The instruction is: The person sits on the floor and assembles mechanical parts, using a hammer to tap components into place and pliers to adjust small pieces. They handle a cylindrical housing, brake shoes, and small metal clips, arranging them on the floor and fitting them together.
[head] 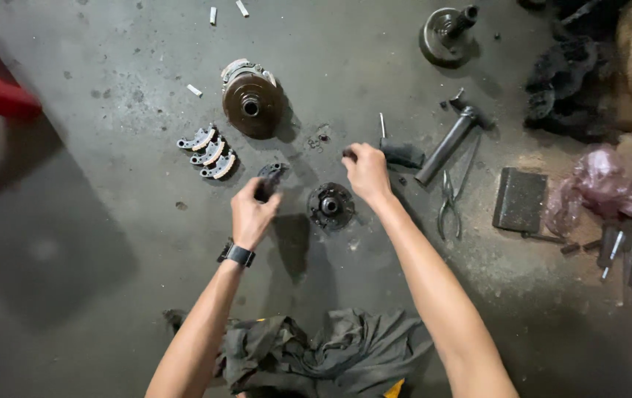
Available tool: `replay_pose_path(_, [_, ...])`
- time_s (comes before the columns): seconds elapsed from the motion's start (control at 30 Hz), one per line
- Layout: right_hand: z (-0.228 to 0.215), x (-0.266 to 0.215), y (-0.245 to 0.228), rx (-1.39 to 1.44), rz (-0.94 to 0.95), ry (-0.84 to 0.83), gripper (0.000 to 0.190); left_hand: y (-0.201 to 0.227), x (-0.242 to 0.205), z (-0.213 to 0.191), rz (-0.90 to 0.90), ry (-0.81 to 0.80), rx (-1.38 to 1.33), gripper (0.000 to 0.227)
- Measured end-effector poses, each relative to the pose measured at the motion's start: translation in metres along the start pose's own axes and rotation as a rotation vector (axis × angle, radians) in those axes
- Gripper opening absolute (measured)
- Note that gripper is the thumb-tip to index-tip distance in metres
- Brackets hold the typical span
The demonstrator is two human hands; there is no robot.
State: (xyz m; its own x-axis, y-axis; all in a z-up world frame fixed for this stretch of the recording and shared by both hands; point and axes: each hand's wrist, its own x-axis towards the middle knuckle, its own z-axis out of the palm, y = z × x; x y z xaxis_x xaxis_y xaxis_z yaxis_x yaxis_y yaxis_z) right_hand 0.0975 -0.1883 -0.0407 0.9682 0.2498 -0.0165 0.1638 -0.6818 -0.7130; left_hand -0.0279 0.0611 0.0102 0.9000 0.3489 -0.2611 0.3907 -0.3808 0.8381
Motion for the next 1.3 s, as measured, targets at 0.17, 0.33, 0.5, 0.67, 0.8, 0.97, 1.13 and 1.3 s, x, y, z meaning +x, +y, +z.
replay_pose_path(0.17, [-0.009,0.019,-0.06,-0.3,-0.048,-0.027,0.03,-0.006,0.016,-0.01,0.286,0.128,0.381,0.049])
replay_pose_path(0.33, [-0.021,-0.005,-0.064,-0.269,-0.079,0.03,0.039,-0.028,0.032,0.022,0.294,0.031,0.531,0.046])
replay_pose_path(0.5, [-0.034,-0.038,-0.03,-0.079,-0.098,0.091,0.023,0.048,0.007,0.028,0.673,0.372,0.861,0.049])
replay_pose_path(0.67, [-0.044,-0.056,-0.025,-0.004,-0.043,0.129,0.017,0.01,-0.027,0.111,0.59,-0.172,0.787,0.027])
replay_pose_path(0.8, [-0.043,-0.07,-0.014,0.038,0.006,0.09,0.016,0.009,-0.038,0.119,0.728,-0.194,0.906,0.024])
replay_pose_path(0.97, [-0.032,-0.076,-0.003,0.031,0.024,0.056,0.018,0.009,-0.036,0.089,0.908,-0.203,0.883,0.038])
replay_pose_path(1.13, [-0.023,-0.074,-0.025,-0.111,-0.007,-0.028,0.037,-0.003,-0.029,0.085,0.818,-0.147,0.688,0.049])
replay_pose_path(1.3, [-0.006,-0.059,-0.038,-0.36,-0.037,-0.208,0.059,-0.013,-0.021,0.097,0.714,-0.19,0.576,0.024])
